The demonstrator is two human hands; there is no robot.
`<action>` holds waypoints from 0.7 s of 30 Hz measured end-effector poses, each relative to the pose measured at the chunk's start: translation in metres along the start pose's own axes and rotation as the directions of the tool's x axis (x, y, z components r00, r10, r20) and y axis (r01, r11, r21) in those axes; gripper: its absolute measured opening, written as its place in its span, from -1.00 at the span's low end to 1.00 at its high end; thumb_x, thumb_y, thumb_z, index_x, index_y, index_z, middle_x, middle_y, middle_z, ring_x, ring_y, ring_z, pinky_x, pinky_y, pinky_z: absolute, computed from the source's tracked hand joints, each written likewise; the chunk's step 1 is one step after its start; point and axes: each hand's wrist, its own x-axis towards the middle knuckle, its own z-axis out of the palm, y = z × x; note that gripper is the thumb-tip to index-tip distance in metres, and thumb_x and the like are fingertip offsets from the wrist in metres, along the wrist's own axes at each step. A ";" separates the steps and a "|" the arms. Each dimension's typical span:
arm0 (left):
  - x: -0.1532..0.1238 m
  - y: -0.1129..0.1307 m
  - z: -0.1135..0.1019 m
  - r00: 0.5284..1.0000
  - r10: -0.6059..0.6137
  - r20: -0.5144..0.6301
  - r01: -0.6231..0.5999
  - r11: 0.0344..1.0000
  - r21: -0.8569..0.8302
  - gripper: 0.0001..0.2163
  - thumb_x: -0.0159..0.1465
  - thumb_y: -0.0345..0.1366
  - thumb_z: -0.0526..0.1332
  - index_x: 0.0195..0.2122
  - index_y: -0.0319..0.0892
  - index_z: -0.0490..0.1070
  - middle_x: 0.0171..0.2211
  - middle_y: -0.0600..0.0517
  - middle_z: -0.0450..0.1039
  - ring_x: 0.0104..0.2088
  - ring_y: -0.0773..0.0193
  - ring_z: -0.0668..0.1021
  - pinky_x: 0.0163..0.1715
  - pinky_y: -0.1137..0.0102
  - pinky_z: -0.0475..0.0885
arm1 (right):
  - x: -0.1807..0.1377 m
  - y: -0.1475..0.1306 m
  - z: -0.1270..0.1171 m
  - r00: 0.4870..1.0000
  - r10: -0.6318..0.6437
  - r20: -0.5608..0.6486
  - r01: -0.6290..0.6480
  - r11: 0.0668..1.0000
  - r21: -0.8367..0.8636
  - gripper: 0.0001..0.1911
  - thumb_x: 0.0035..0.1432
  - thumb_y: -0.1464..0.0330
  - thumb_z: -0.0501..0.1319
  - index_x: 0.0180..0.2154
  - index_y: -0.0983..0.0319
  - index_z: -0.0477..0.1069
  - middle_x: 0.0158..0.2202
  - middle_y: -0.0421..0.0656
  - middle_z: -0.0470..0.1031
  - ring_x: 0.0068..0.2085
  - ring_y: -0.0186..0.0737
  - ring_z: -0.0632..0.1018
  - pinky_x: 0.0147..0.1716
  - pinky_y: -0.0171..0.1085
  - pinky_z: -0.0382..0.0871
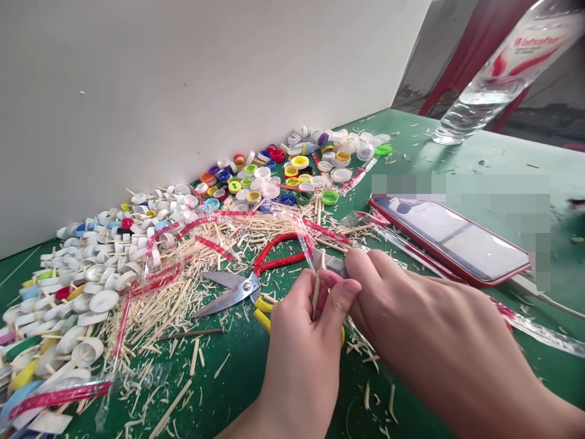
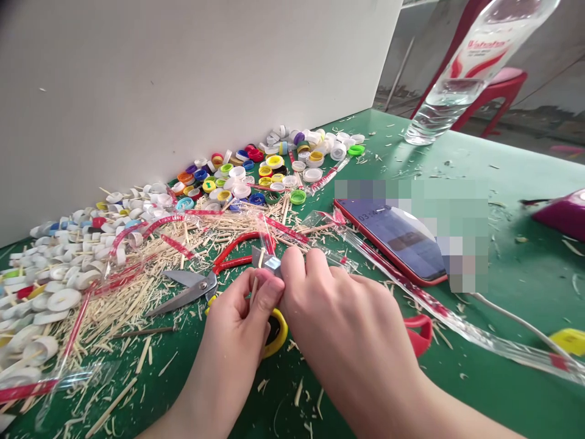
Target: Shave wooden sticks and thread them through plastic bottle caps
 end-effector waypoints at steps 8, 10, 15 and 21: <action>-0.002 0.000 -0.001 1.000 0.005 0.005 -0.004 0.999 -0.053 -0.59 0.20 0.13 0.14 -0.32 -0.18 0.41 -0.53 0.13 0.22 -0.55 0.43 0.18 -0.60 0.51 0.13 | 0.003 0.002 0.004 0.999 0.005 -0.040 -0.005 1.000 -0.006 -0.71 0.29 0.41 -0.08 -0.48 0.22 0.22 -0.67 -0.28 0.17 -0.74 -0.31 0.26 -0.66 -0.35 -0.22; -0.002 -0.002 -0.003 0.999 -0.031 0.030 0.034 0.995 -0.089 -0.60 0.19 0.12 0.16 -0.34 -0.16 0.38 -0.59 0.18 0.13 -0.61 0.46 0.11 -0.66 0.52 0.06 | 0.005 0.003 0.006 1.000 -0.007 -0.012 0.008 1.000 0.025 -0.72 0.28 0.42 -0.08 -0.48 0.22 0.22 -0.66 -0.27 0.19 -0.74 -0.30 0.27 -0.66 -0.35 -0.22; -0.002 -0.004 -0.010 0.987 -0.071 0.142 0.096 0.980 -0.176 -0.65 0.23 0.08 0.15 -0.42 -0.12 0.26 -0.64 0.24 -0.06 -0.67 0.49 0.01 -0.73 0.52 -0.06 | 0.007 0.006 0.010 1.000 -0.004 -0.002 0.004 0.997 0.076 -0.60 0.36 0.30 -0.21 -0.46 0.22 0.23 -0.64 -0.25 0.22 -0.73 -0.32 0.25 -0.67 -0.34 -0.20; 0.000 0.001 -0.014 0.980 -0.076 0.185 0.117 0.968 -0.224 -0.61 0.27 0.04 0.10 -0.51 -0.12 0.05 -0.58 0.21 -0.08 -0.63 0.49 0.04 -0.70 0.54 0.02 | 0.010 0.007 0.016 0.996 0.063 -0.066 -0.050 0.984 0.173 -0.51 0.38 0.19 -0.25 -0.46 0.24 0.25 -0.63 -0.25 0.23 -0.72 -0.38 0.17 -0.67 -0.34 -0.21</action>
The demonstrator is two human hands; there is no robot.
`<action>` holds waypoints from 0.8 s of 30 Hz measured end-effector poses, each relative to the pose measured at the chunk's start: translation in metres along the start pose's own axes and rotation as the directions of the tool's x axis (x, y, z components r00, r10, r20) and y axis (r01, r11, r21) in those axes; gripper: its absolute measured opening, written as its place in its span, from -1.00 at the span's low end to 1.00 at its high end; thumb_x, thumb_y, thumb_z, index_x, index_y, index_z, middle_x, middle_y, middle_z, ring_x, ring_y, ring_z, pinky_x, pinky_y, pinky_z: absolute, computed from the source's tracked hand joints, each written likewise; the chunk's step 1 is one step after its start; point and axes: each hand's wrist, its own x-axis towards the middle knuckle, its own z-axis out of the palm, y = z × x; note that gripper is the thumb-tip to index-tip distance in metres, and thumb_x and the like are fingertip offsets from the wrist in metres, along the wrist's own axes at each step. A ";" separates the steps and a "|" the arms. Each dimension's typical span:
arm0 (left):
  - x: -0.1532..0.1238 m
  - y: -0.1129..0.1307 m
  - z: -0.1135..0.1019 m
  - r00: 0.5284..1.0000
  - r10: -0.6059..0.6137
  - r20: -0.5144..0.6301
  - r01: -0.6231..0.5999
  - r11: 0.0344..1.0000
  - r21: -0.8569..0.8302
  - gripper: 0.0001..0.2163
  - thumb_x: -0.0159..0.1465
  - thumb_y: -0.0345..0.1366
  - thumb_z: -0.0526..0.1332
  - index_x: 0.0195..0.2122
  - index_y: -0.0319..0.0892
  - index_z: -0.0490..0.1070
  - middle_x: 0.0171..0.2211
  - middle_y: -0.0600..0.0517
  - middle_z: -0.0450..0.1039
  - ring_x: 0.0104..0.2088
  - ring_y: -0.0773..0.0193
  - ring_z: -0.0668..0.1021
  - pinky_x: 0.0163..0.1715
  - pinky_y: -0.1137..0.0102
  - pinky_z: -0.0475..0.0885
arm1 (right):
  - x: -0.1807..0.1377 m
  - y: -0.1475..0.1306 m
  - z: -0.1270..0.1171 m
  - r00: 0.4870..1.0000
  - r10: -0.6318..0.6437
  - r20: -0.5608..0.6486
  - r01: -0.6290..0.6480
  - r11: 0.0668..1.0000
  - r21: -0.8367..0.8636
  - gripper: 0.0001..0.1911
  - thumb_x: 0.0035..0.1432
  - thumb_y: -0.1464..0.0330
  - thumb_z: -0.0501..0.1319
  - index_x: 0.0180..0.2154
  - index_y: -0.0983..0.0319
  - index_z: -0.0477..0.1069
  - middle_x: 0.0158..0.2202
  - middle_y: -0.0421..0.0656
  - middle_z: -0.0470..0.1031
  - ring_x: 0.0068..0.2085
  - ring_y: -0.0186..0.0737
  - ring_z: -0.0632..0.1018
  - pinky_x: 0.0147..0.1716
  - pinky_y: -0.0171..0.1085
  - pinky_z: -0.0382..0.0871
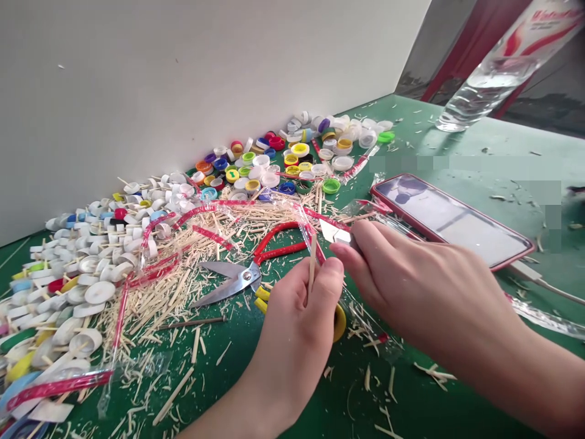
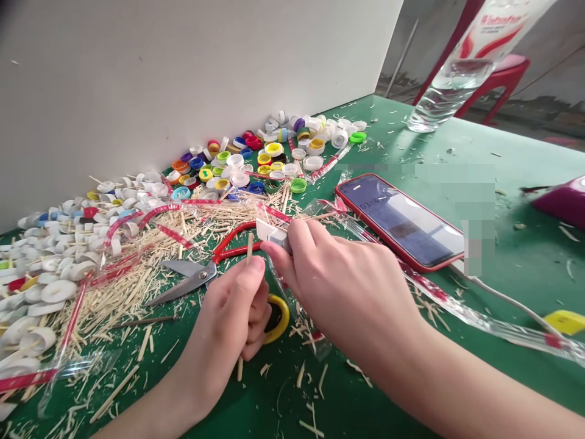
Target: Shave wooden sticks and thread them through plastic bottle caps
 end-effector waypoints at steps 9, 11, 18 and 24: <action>0.000 0.003 -0.002 0.997 -0.016 0.072 0.021 0.998 -0.065 -0.71 0.26 -0.10 0.14 -0.48 -0.13 0.14 -0.62 0.22 -0.03 -0.63 0.49 0.05 -0.70 0.56 0.01 | 0.003 0.005 0.006 0.972 -0.228 -0.052 0.234 0.936 0.265 -0.62 0.38 0.26 -0.16 -0.45 0.22 0.21 -0.59 -0.27 0.22 -0.63 -0.41 0.22 -0.63 -0.34 -0.14; 0.001 0.002 -0.002 0.997 -0.020 0.080 0.025 0.997 -0.070 -0.67 0.23 -0.08 0.19 -0.51 -0.12 0.09 -0.64 0.24 -0.03 -0.65 0.50 0.05 -0.70 0.55 0.02 | 0.003 0.005 0.007 0.960 -0.275 -0.051 0.277 0.915 0.294 -0.66 0.37 0.29 -0.13 -0.44 0.22 0.19 -0.59 -0.29 0.22 -0.62 -0.41 0.26 -0.62 -0.35 -0.10; 0.003 -0.005 -0.003 0.992 0.042 0.117 -0.034 0.997 -0.070 -0.66 0.17 -0.05 0.28 -0.46 -0.14 0.18 -0.62 0.25 0.03 -0.65 0.53 0.06 -0.68 0.56 0.00 | 0.002 0.008 0.010 0.947 -0.311 -0.082 0.321 0.919 0.229 -0.71 0.37 0.32 -0.15 -0.43 0.18 0.13 -0.58 -0.31 0.20 -0.64 -0.37 0.30 -0.67 -0.32 -0.07; 0.003 -0.011 -0.005 0.988 0.090 0.124 -0.085 0.995 -0.048 -0.68 0.16 -0.03 0.29 -0.41 -0.17 0.26 -0.55 0.21 0.12 -0.60 0.54 0.07 -0.66 0.57 0.01 | 0.004 0.012 0.008 0.943 -0.333 -0.017 0.320 0.889 0.327 -0.63 0.39 0.18 -0.17 -0.43 0.18 0.13 -0.57 -0.30 0.24 -0.62 -0.38 0.30 -0.64 -0.34 -0.07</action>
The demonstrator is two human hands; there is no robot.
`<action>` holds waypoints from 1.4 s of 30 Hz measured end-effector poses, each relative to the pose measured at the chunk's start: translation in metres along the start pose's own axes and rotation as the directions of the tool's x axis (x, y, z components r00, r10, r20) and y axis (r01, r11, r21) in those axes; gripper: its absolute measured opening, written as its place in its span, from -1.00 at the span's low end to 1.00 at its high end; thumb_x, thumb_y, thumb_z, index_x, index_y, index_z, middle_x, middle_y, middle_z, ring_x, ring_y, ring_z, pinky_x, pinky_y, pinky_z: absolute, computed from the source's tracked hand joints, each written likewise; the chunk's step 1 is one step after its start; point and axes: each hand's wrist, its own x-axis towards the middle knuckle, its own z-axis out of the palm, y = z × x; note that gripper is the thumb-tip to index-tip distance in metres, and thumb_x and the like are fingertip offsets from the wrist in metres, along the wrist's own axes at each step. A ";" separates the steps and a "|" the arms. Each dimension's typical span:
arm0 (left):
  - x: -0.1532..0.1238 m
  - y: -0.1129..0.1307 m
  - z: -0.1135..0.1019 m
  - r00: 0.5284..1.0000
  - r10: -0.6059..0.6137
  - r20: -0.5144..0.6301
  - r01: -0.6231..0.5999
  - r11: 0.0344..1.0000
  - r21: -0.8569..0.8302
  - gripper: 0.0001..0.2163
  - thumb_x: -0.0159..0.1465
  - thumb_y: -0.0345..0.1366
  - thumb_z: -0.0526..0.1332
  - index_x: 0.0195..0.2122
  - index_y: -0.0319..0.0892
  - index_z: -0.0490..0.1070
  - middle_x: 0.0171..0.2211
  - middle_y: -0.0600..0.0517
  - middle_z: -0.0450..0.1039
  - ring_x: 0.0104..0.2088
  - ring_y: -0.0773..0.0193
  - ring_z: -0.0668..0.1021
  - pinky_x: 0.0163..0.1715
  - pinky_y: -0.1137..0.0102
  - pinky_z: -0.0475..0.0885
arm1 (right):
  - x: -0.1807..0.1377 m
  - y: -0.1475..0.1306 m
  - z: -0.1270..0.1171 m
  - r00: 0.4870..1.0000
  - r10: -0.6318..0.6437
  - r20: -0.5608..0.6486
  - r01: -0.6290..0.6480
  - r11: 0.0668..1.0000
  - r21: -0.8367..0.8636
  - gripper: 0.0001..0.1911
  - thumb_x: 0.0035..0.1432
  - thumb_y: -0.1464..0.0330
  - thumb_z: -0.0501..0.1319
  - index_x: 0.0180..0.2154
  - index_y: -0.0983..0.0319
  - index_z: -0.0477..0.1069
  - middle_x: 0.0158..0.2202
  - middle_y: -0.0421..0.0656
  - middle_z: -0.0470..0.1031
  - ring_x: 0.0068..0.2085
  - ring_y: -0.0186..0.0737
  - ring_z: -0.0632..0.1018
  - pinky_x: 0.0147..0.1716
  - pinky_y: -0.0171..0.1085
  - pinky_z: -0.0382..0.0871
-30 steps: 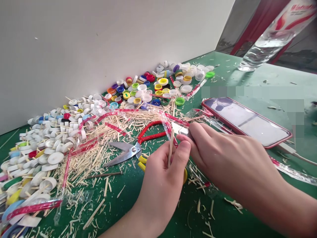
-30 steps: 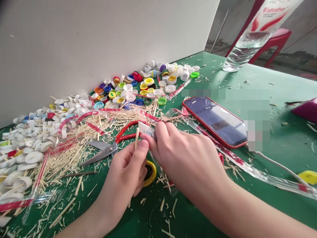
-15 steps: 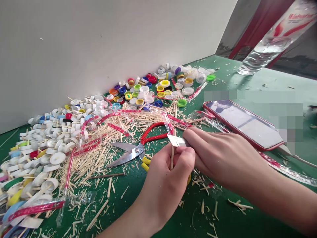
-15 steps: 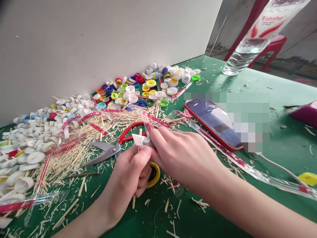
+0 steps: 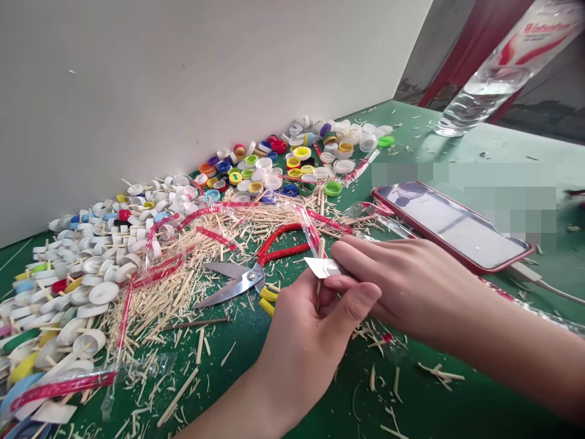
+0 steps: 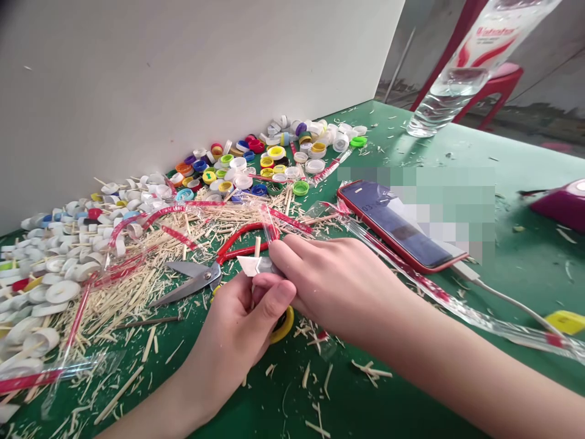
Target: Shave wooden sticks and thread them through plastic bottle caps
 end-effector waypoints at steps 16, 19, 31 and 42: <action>-0.001 -0.001 0.001 0.998 -0.025 -0.053 0.028 0.998 0.058 -0.70 0.17 -0.03 0.29 -0.40 -0.16 0.31 -0.64 0.25 0.01 -0.64 0.53 0.06 -0.70 0.55 -0.04 | -0.004 -0.001 -0.002 0.998 0.012 0.058 -0.006 0.996 -0.094 -0.76 0.35 0.30 -0.11 -0.38 0.19 0.16 -0.55 -0.28 0.25 -0.61 -0.36 0.32 -0.61 -0.31 -0.21; -0.001 0.001 0.002 0.998 -0.018 -0.066 0.025 0.995 0.100 -0.67 0.17 0.01 0.27 -0.41 -0.16 0.30 -0.63 0.24 0.03 -0.63 0.52 0.07 -0.70 0.55 -0.03 | -0.004 -0.002 -0.002 0.999 0.025 0.040 -0.019 0.989 -0.149 -0.77 0.34 0.34 -0.10 -0.37 0.21 0.19 -0.55 -0.27 0.27 -0.61 -0.37 0.32 -0.61 -0.30 -0.21; -0.001 0.006 0.005 0.993 0.024 -0.118 0.004 0.974 0.229 -0.65 0.19 0.05 0.22 -0.39 -0.18 0.35 -0.53 0.16 0.29 -0.56 0.49 0.18 -0.61 0.53 0.10 | -0.007 -0.008 -0.003 0.998 0.060 0.005 -0.056 0.966 -0.253 -0.70 0.34 0.40 -0.19 -0.34 0.24 0.24 -0.56 -0.27 0.25 -0.65 -0.36 0.32 -0.63 -0.30 -0.17; -0.001 0.008 0.008 0.989 0.012 -0.146 0.027 0.964 0.266 -0.64 0.20 0.06 0.19 -0.39 -0.18 0.34 -0.47 0.11 0.38 -0.47 0.42 0.31 -0.47 0.51 0.23 | -0.006 -0.015 -0.003 0.990 0.142 0.013 -0.129 0.930 -0.343 -0.70 0.30 0.43 -0.17 -0.28 0.24 0.32 -0.58 -0.26 0.26 -0.70 -0.29 0.28 -0.65 -0.31 -0.16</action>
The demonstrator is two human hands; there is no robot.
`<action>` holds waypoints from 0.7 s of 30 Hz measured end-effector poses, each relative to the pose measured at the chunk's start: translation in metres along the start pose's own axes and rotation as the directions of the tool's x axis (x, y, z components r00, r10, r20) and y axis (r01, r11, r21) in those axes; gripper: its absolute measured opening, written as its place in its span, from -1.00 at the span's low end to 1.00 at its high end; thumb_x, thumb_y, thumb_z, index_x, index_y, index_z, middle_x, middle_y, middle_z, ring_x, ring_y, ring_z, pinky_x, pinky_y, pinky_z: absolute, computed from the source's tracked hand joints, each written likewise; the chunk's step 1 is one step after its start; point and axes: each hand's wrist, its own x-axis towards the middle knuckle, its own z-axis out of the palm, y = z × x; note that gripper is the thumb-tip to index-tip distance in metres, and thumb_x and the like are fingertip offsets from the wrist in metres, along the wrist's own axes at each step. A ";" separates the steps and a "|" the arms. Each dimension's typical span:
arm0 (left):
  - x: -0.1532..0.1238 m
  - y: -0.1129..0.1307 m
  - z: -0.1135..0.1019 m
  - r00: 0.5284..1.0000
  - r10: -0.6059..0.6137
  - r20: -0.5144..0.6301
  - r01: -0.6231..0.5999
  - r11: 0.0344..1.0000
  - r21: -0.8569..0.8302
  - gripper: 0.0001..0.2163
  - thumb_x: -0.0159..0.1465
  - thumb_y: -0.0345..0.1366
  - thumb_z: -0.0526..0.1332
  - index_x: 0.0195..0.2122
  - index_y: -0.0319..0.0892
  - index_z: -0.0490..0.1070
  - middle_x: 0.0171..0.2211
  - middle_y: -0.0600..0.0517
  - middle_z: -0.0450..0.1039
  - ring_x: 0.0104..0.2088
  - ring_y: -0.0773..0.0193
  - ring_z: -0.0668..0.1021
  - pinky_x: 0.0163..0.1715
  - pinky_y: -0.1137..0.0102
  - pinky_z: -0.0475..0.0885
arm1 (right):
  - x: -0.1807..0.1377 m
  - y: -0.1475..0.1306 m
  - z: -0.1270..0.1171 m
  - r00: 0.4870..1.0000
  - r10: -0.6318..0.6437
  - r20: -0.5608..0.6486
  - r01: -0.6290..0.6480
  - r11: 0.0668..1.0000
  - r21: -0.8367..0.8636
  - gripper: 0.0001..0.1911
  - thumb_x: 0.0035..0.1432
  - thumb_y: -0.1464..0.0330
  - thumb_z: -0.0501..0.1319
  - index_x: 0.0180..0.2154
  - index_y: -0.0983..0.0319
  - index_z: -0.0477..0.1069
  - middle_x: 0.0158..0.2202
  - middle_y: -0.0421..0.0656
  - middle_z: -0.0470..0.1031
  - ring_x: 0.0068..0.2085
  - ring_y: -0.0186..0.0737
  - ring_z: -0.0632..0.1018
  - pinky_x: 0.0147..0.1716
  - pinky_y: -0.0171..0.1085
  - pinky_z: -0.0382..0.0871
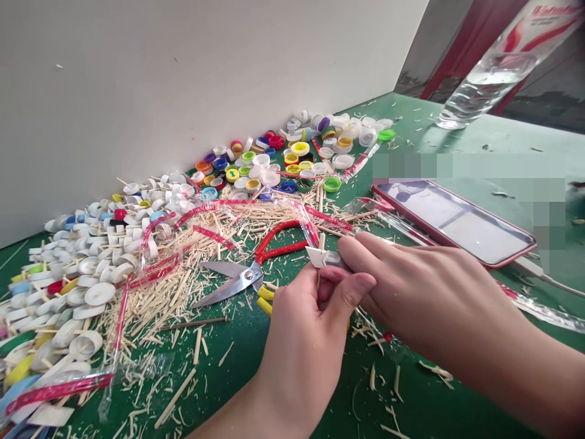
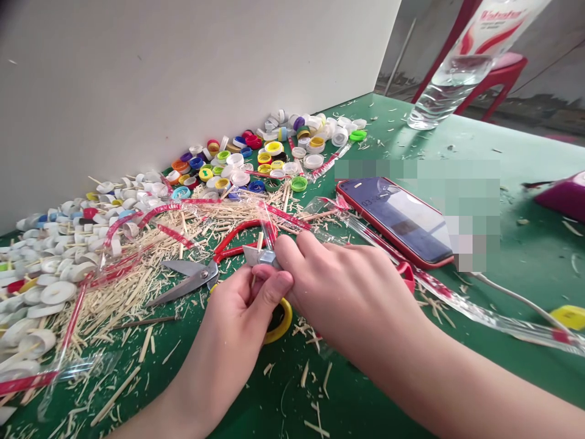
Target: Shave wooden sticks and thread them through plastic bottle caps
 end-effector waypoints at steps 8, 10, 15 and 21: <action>0.000 0.001 0.000 1.000 -0.011 -0.003 0.011 1.000 0.005 -0.63 0.20 0.09 0.18 -0.37 -0.17 0.37 -0.46 0.11 0.41 -0.45 0.40 0.35 -0.44 0.51 0.25 | 0.001 -0.004 -0.007 1.000 0.013 0.000 -0.013 0.999 -0.043 -0.81 0.13 0.54 -0.02 -0.47 0.18 0.17 -0.60 -0.28 0.23 -0.73 -0.29 0.31 -0.68 -0.34 -0.12; 0.000 0.001 0.000 1.000 -0.009 -0.005 0.009 1.000 0.009 -0.63 0.20 0.09 0.17 -0.37 -0.16 0.37 -0.46 0.11 0.41 -0.47 0.41 0.34 -0.46 0.51 0.24 | 0.001 -0.006 -0.007 0.999 0.037 0.015 -0.037 0.999 -0.037 -0.83 0.10 0.54 0.00 -0.47 0.18 0.17 -0.61 -0.29 0.22 -0.74 -0.28 0.32 -0.68 -0.36 -0.13; 0.001 0.002 0.000 1.000 0.002 -0.005 -0.001 1.000 0.023 -0.63 0.21 0.09 0.17 -0.38 -0.16 0.37 -0.47 0.10 0.41 -0.47 0.40 0.34 -0.47 0.51 0.23 | -0.001 -0.009 -0.009 0.995 0.091 0.044 -0.089 0.995 -0.047 -0.81 0.09 0.57 -0.02 -0.46 0.19 0.19 -0.62 -0.28 0.27 -0.73 -0.25 0.38 -0.68 -0.37 -0.15; 0.001 0.004 0.001 1.000 0.002 0.005 -0.002 1.000 -0.019 -0.65 0.21 0.07 0.17 -0.39 -0.15 0.38 -0.45 0.09 0.40 -0.43 0.38 0.36 -0.41 0.52 0.28 | -0.002 -0.012 -0.011 0.988 0.137 0.071 -0.129 0.986 -0.109 -0.82 0.08 0.55 -0.01 -0.43 0.22 0.28 -0.60 -0.23 0.33 -0.74 -0.24 0.38 -0.70 -0.36 -0.17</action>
